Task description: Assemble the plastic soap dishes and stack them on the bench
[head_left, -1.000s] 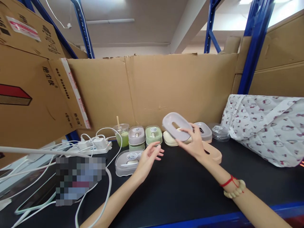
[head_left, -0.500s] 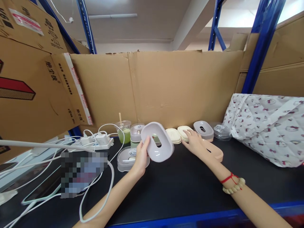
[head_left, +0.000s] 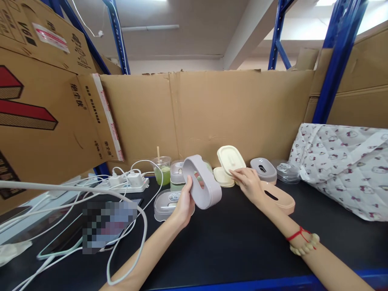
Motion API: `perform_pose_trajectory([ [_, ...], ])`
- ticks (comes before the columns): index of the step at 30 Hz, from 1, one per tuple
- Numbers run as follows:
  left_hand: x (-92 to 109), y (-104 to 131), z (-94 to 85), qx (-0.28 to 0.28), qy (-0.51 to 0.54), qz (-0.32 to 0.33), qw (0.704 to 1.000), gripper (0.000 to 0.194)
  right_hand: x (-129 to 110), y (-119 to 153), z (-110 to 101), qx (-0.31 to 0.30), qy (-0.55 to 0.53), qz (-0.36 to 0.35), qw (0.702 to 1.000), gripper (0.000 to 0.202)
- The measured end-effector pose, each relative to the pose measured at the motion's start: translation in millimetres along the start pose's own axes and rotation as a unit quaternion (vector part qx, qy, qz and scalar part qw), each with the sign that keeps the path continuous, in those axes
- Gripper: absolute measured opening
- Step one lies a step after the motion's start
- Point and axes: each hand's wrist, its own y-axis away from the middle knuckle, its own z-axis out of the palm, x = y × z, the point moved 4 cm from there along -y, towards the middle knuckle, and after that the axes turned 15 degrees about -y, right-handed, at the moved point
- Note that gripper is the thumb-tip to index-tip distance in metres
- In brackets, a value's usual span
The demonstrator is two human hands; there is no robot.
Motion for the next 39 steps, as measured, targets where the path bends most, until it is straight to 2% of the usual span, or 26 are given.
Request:
perform_pose_trajectory([
  [2, 3.5, -0.1, 2.4, -0.005, 0.037, 0.007, 0.999, 0.043, -30.1, -1.7, 1.2, 0.032, -0.041, -0.097, 0.994, 0.03],
  [4, 6.2, -0.5, 2.7, 0.013, 0.067, 0.016, 0.998, 0.041, -56.6, -1.3, 5.8, 0.025, -0.077, -0.166, 0.983, 0.034],
  [6, 7.4, -0.7, 1.9, 0.038, 0.075, 0.017, 0.996, 0.039, -76.1, 0.7, 9.2, 0.019, -0.105, -0.213, 0.971, 0.036],
  [8, 8.3, -0.6, 0.2, 0.057, 0.067, 0.021, 0.996, 0.035, -85.3, 2.9, 9.5, 0.035, -0.139, -0.221, 0.965, 0.029],
  [9, 8.8, -0.5, -0.8, 0.065, 0.06, 0.027, 0.996, 0.033, -85.5, 3.6, 8.6, 0.052, -0.162, -0.204, 0.964, 0.023],
  [11, 9.6, -0.1, -3.2, 0.078, 0.041, 0.045, 0.995, 0.028, -78.1, 4.3, 6.4, 0.092, -0.215, -0.126, 0.964, 0.017],
  [13, 7.9, -0.2, -5.1, 0.085, 0.017, 0.052, 0.995, 0.028, -64.6, 5.2, 7.2, 0.116, -0.285, -0.011, 0.951, 0.029],
  [15, 4.1, -0.8, -6.3, 0.089, -0.015, 0.053, 0.994, 0.031, -51.9, 6.9, 13.5, 0.102, -0.375, 0.109, 0.915, 0.046],
  [18, 0.3, -1.7, -6.1, 0.092, -0.096, 0.1, 0.986, 0.034, -45.6, 9.9, 29.1, 0.028, -0.496, 0.242, 0.834, 0.06],
  [20, 0.1, -1.6, -3.8, 0.08, -0.151, 0.15, 0.974, 0.034, -48.2, 10.8, 35.9, -0.006, -0.534, 0.286, 0.796, 0.063],
  [22, 0.1, -1.3, -1.4, 0.061, -0.183, 0.179, 0.965, 0.035, -51.3, 10.0, 38.0, -0.013, -0.553, 0.309, 0.773, 0.061],
  [27, 1.2, -1.3, -1.8, 0.053, -0.188, 0.157, 0.968, 0.04, -53.5, 5.2, 35.5, -0.029, -0.599, 0.331, 0.728, 0.044],
  [34, 2.0, -1.2, -3.8, 0.068, -0.154, 0.139, 0.976, 0.042, -56.0, 5.6, 35.0, -0.039, -0.592, 0.341, 0.73, 0.045],
  [37, -0.3, -0.9, -4.9, 0.077, -0.117, 0.101, 0.985, 0.039, -50.2, 2.6, 30.8, -0.032, -0.552, 0.341, 0.76, 0.044],
  [39, -2.1, -0.1, -5.4, 0.082, -0.089, 0.064, 0.991, 0.035, -36.3, -1.9, 20.7, 0.017, -0.493, 0.337, 0.802, 0.04],
])
